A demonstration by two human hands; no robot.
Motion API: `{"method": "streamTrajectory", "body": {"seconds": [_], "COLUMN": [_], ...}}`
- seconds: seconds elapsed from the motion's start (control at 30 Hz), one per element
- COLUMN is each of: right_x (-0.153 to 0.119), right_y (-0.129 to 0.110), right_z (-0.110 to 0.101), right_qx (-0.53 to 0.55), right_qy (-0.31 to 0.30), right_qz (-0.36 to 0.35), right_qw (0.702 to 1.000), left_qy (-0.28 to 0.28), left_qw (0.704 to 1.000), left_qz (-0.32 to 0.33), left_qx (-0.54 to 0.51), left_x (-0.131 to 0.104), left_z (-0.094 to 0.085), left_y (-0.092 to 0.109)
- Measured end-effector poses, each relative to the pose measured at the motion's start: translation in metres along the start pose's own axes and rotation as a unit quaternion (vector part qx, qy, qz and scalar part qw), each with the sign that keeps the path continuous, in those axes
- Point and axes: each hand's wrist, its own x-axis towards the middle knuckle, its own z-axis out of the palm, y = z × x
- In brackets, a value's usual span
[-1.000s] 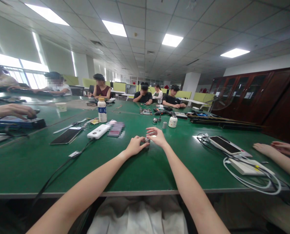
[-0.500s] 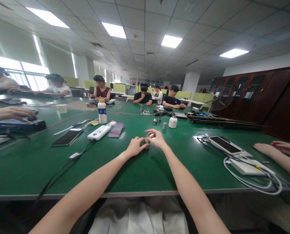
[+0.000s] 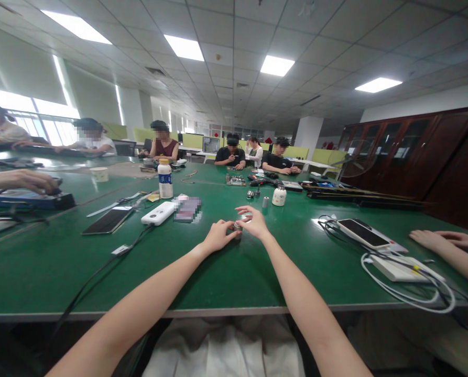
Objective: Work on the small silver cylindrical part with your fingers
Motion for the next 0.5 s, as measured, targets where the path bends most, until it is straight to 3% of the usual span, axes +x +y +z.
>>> {"method": "streamTrajectory", "body": {"seconds": [0.23,0.37,0.5], "right_x": [0.008,0.013,0.008], "right_y": [0.006,0.023,0.045], "right_z": [-0.005,-0.016,-0.021], "right_qx": [0.026,0.011,-0.016], "right_qy": [0.026,0.052,0.038], "right_qz": [0.009,0.045,0.102], "right_qw": [0.999,0.998,0.994], "left_qy": [0.004,0.003,0.003], "left_qw": [1.0,1.0,1.0], "left_qz": [0.002,0.005,0.004], "left_qx": [-0.004,-0.008,-0.009], "left_x": [0.001,0.001,0.001], "left_z": [0.002,0.004,0.004], "left_y": [-0.002,-0.004,-0.005]}}
